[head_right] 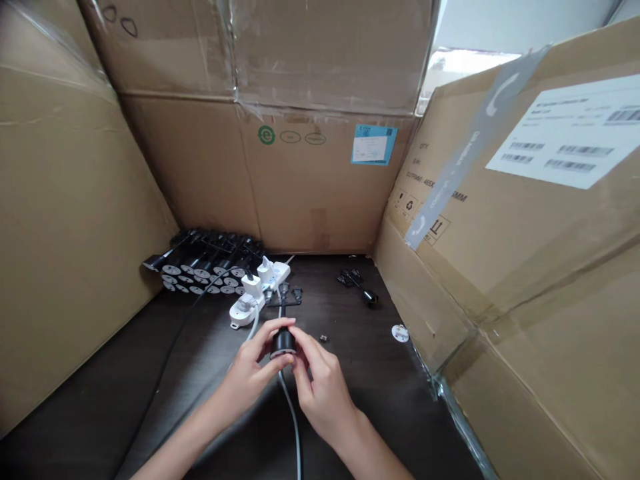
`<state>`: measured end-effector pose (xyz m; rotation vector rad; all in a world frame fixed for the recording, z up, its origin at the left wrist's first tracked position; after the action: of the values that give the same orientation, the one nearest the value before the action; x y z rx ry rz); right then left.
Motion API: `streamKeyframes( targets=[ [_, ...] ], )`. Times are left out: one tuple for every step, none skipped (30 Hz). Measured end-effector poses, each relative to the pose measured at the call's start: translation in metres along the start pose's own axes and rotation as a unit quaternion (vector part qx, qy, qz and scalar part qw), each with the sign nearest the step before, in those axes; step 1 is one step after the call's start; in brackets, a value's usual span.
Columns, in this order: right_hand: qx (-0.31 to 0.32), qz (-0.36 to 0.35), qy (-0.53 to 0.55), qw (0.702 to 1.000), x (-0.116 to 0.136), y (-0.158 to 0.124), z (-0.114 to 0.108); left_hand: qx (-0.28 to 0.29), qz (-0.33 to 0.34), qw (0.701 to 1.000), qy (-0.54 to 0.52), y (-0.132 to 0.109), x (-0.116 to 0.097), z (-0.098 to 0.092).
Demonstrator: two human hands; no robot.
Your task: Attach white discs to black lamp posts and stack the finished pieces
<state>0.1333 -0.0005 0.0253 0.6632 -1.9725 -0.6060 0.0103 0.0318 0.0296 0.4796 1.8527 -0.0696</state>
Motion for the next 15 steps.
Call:
streamKeyframes(
  targets=[
    [0.008,-0.012,-0.007,1.000,0.001,-0.001,0.001,0.012,-0.011,1.000,-0.009,0.000,-0.001,0.001],
    [0.015,-0.020,-0.010,1.000,0.003,-0.001,0.002,0.022,-0.021,0.999,-0.017,-0.001,-0.001,0.001],
    [0.018,-0.025,-0.008,0.999,0.004,-0.001,0.002,0.026,-0.030,0.999,-0.024,0.000,-0.001,0.001],
    [0.015,-0.026,-0.002,1.000,0.005,-0.001,0.001,0.023,-0.038,0.998,-0.035,0.000,-0.001,0.000],
    [0.003,-0.026,0.006,1.000,0.006,-0.001,-0.002,0.017,-0.046,0.998,-0.050,0.000,-0.001,-0.002],
    [-0.014,-0.023,0.013,1.000,0.006,0.000,-0.004,0.010,-0.054,0.996,-0.070,0.001,0.000,-0.004],
    [-0.035,-0.020,0.015,0.999,0.006,0.000,-0.008,0.007,-0.060,0.994,-0.091,0.001,0.001,-0.005],
    [-0.055,-0.017,0.012,0.998,0.006,0.001,-0.011,0.014,-0.064,0.992,-0.108,0.001,0.002,-0.005],
    [-0.070,-0.013,0.006,0.997,0.005,0.001,-0.013,0.027,-0.067,0.990,-0.118,0.001,0.002,-0.004],
    [-0.080,-0.009,-0.001,0.997,0.004,0.001,-0.015,0.044,-0.069,0.989,-0.122,0.001,0.001,-0.002],
    [-0.084,-0.007,-0.007,0.996,0.003,0.001,-0.016,0.061,-0.070,0.989,-0.119,0.000,0.001,0.000],
    [-0.084,-0.008,-0.013,0.996,0.003,0.001,-0.016,0.074,-0.072,0.988,-0.113,-0.001,0.000,0.003],
    [-0.080,-0.011,-0.017,0.997,0.003,0.001,-0.015,0.084,-0.074,0.988,-0.107,-0.002,0.000,0.005],
    [-0.075,-0.017,-0.019,0.997,0.004,0.001,-0.015,0.090,-0.075,0.988,-0.101,-0.003,0.000,0.007],
    [-0.069,-0.022,-0.021,0.997,0.004,0.002,-0.014,0.095,-0.075,0.988,-0.096,-0.004,0.001,0.008]
  ],
)
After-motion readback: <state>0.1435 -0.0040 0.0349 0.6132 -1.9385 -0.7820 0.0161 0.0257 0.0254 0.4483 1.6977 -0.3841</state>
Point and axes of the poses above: each hand's wrist, its own y-axis towards the middle knuckle, its own z-axis out of the palm, x = y × z, the point moved 5 cm from there along y, towards the middle knuckle, and after that the axes turned 6 degrees about -z, right-handed, at the moved point
